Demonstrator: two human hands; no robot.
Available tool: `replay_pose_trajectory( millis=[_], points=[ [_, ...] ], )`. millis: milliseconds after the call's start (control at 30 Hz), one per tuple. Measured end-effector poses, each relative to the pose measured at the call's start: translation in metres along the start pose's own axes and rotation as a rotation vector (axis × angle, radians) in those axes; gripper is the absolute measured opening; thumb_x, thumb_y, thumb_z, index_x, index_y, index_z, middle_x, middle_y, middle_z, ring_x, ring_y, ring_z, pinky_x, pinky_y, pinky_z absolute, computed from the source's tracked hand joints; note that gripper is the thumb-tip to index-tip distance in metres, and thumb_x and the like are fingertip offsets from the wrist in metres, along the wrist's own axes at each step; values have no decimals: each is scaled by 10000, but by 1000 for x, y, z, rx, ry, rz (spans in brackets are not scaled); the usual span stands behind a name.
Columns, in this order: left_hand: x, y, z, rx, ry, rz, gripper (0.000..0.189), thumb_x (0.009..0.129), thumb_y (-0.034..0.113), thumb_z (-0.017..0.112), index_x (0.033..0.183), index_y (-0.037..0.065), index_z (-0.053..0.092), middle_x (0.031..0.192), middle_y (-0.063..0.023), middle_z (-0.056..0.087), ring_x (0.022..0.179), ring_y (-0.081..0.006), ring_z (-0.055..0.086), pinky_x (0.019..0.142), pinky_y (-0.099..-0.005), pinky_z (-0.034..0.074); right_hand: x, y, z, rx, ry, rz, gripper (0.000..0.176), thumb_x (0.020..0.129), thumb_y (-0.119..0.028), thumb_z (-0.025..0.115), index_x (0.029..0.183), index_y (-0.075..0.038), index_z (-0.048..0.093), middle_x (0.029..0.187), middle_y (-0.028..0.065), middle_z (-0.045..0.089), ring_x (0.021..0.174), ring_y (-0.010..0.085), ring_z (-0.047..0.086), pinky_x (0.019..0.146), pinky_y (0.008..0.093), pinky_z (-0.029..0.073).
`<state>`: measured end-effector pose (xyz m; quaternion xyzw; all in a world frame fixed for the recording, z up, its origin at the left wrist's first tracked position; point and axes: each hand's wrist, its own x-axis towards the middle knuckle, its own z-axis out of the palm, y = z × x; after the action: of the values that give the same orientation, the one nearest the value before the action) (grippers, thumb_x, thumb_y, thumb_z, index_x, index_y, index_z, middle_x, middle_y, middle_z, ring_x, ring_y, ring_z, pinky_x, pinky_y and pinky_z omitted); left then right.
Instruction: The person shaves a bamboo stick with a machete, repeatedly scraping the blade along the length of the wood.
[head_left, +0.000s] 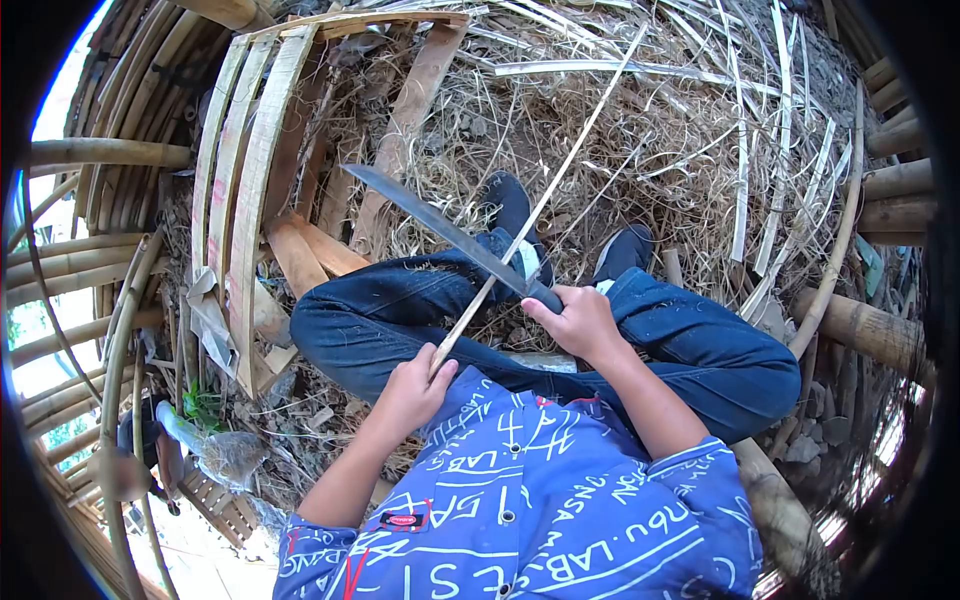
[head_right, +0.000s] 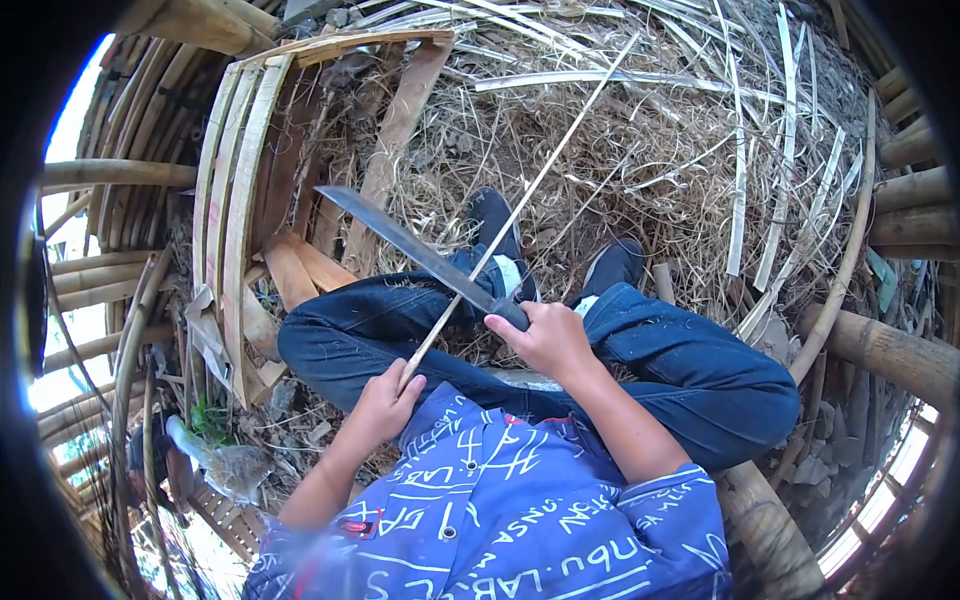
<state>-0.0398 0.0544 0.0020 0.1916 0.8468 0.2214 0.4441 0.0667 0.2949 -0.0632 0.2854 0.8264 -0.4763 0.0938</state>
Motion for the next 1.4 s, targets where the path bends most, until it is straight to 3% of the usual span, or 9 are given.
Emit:
replay_pose_trajectory(
  millis=[133, 233, 400, 467, 800, 1000, 1133, 1200, 1400],
  points=[
    [-1, 6, 0, -57, 24, 30, 217, 965, 199, 524, 1044, 3, 475, 778, -304, 602, 793, -511, 581, 660, -509, 443, 10, 13, 0, -139, -1, -42, 648, 824, -647, 582, 710, -18, 688, 616, 207, 632, 648, 378, 660, 606, 463, 518],
    [-2, 8, -6, -37, -24, 56, 205, 965, 191, 520, 1060, 16, 475, 717, -254, 570, 722, -453, 604, 624, -441, 444, 16, 26, -1, -265, -6, -80, 686, 817, -700, 533, 749, -36, 691, 684, 211, 659, 690, 397, 664, 639, 478, 522],
    [-19, 1, -5, -99, -155, -9, 203, 969, 190, 515, 1049, 9, 472, 700, -227, 556, 657, -390, 585, 617, -428, 438, 69, 72, -44, -213, 125, 263, 698, 814, -717, 516, 785, -49, 715, 743, 199, 684, 769, 381, 680, 710, 474, 525],
    [-20, 3, 1, -121, -155, 39, 199, 968, 179, 517, 1051, 5, 468, 700, -215, 550, 642, -348, 572, 611, -416, 433, 82, 82, -60, -348, 172, 172, 704, 818, -715, 514, 786, -42, 718, 748, 197, 686, 774, 384, 680, 717, 474, 525],
    [-20, 16, -8, -53, 69, 67, 129, 951, 98, 518, 1032, 18, 457, 707, -283, 559, 747, -497, 570, 568, -483, 422, 42, -3, -43, -424, -21, -135, 642, 809, -669, 577, 805, -43, 717, 674, 201, 658, 710, 378, 674, 676, 469, 527],
    [-34, 14, -11, -49, 5, 39, 157, 956, 133, 502, 1038, 14, 441, 704, -301, 584, 725, -499, 588, 603, -546, 435, 92, 67, -72, -380, 139, 153, 656, 827, -670, 550, 772, -35, 706, 680, 190, 664, 702, 379, 669, 659, 474, 518],
    [-24, 24, -7, -78, -57, 23, 164, 953, 126, 514, 1069, 33, 447, 700, -283, 582, 750, -491, 590, 592, -515, 427, 99, 67, -84, -445, 204, 97, 665, 828, -670, 549, 768, -27, 707, 688, 201, 664, 707, 383, 673, 671, 462, 519],
    [-24, 24, -12, -15, -21, -40, 156, 952, 119, 514, 1067, 36, 450, 692, -278, 581, 737, -492, 588, 585, -514, 424, 78, 43, -75, -204, 139, 93, 644, 830, -659, 552, 773, -38, 709, 685, 209, 659, 707, 393, 669, 675, 471, 519],
    [-19, 19, -13, 57, 20, 92, 158, 938, 95, 522, 1067, 30, 458, 687, -268, 586, 713, -477, 602, 579, -518, 431, 44, 19, -43, -339, -103, -103, 655, 824, -697, 532, 813, -70, 720, 674, 187, 657, 693, 394, 662, 667, 484, 513]
  ],
)
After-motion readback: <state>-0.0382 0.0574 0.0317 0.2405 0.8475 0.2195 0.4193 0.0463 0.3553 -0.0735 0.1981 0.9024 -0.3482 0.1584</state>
